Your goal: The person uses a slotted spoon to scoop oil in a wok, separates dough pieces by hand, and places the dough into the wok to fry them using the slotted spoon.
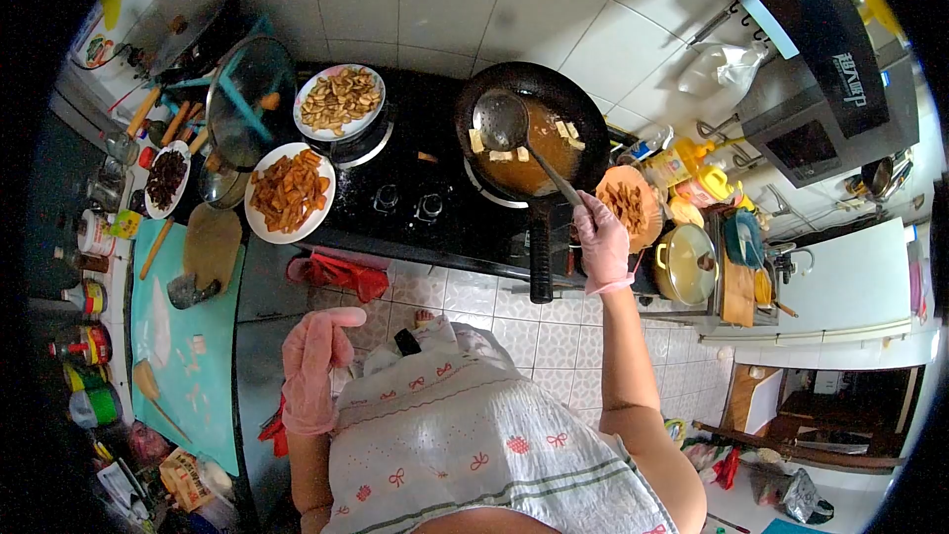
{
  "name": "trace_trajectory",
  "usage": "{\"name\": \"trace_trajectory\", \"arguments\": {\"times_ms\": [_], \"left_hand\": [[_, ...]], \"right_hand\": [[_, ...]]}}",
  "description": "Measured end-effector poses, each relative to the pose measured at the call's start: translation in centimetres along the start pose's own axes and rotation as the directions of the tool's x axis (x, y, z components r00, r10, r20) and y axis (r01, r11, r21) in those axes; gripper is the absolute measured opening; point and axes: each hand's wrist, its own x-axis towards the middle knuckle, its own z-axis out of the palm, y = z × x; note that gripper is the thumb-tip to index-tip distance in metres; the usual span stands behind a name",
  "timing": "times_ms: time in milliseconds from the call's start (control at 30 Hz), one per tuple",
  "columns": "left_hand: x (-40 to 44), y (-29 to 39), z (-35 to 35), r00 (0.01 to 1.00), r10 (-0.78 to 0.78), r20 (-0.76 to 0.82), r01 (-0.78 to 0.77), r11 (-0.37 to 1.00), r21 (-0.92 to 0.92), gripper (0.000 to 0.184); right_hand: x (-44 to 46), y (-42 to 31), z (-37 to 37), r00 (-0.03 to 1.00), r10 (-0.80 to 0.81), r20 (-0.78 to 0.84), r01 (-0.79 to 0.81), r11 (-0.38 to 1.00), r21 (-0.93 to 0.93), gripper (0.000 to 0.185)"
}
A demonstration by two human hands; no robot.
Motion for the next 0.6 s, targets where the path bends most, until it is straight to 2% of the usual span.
{"name": "trace_trajectory", "arguments": {"times_ms": [333, 433, 600], "left_hand": [[0.2, -0.1, 0.0, 1.000, -0.010, 0.020, 0.011, 1.000, -0.018, 0.038], [0.2, 0.4, 0.0, 0.999, 0.015, 0.041, -0.016, 0.999, 0.034, 0.038], [0.4, -0.1, -0.3, 0.998, 0.004, 0.057, -0.006, 1.000, 0.030, 0.040]], "right_hand": [[-1.1, 2.1, -0.8, 0.999, -0.039, 0.010, 0.037, 0.984, 0.175, 0.033], [-1.2, 3.2, -0.6, 0.997, 0.055, 0.058, -0.074, 0.911, 0.406, 0.032], [-1.6, 4.3, -0.4, 0.976, 0.159, 0.149, -0.217, 0.787, 0.577, 0.033]]}}
